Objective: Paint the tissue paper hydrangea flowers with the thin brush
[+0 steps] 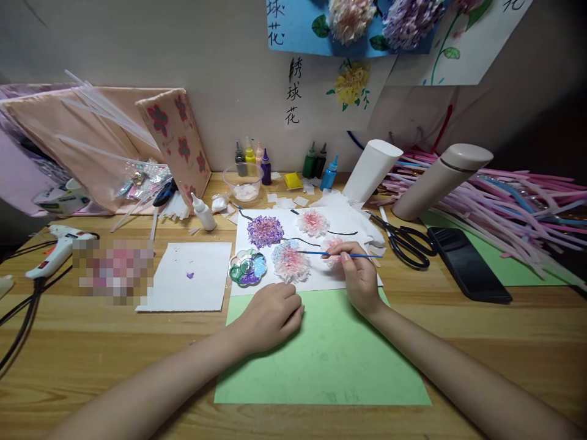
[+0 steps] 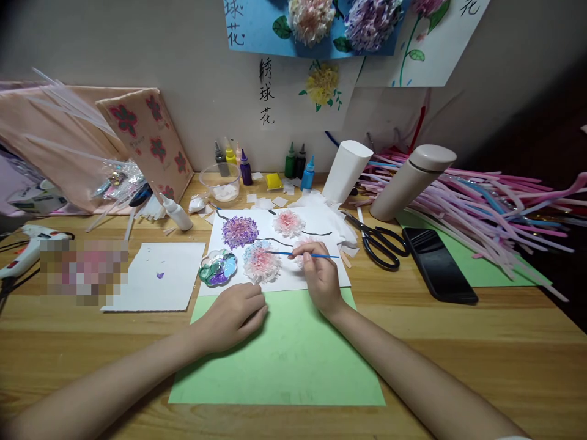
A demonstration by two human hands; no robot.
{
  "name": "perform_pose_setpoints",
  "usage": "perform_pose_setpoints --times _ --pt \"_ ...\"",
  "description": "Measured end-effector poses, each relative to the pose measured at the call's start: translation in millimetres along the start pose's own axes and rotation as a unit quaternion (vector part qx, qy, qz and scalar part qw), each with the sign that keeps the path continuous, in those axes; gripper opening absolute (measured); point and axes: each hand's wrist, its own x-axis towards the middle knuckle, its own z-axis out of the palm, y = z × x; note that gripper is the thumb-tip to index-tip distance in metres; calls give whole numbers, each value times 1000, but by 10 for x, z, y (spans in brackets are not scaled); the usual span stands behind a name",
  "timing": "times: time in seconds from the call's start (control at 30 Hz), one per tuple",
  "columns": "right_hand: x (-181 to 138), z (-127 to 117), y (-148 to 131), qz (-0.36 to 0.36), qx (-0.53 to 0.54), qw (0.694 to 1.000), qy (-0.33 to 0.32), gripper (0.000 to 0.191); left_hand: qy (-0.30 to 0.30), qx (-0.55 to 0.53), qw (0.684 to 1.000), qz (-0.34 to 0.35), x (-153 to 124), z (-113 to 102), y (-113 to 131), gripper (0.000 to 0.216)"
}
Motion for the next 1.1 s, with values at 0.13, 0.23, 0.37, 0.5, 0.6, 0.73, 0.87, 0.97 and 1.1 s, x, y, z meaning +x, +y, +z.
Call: perform_pose_setpoints --times 0.13,0.23,0.37,0.5,0.6,0.73,0.87,0.97,1.1 --pt "4 -2 -6 -6 -2 999 39 22 4 1 1000 2 -6 10 -1 27" --pt "0 -5 1 -17 6 999 33 22 7 3 1000 4 -10 18 -4 27" --pt "-9 -13 0 -11 7 1000 25 21 6 4 1000 3 -6 13 -7 27" --pt "-10 -11 -11 -13 29 997 66 19 3 5 1000 2 -2 2 -3 27" --pt "-5 -2 -14 -3 18 998 56 19 2 6 1000 2 -3 4 0 27" --pt "-1 3 4 -4 8 1000 23 20 3 7 1000 3 -5 13 0 26" --pt "-7 2 30 -17 33 999 16 19 4 8 1000 2 -7 15 -4 26" --pt "-18 0 23 -35 46 998 15 19 2 11 1000 -1 -6 8 -2 26" --pt "-41 -3 -41 -88 -18 993 -77 21 -1 12 1000 0 -4 1 4 26"
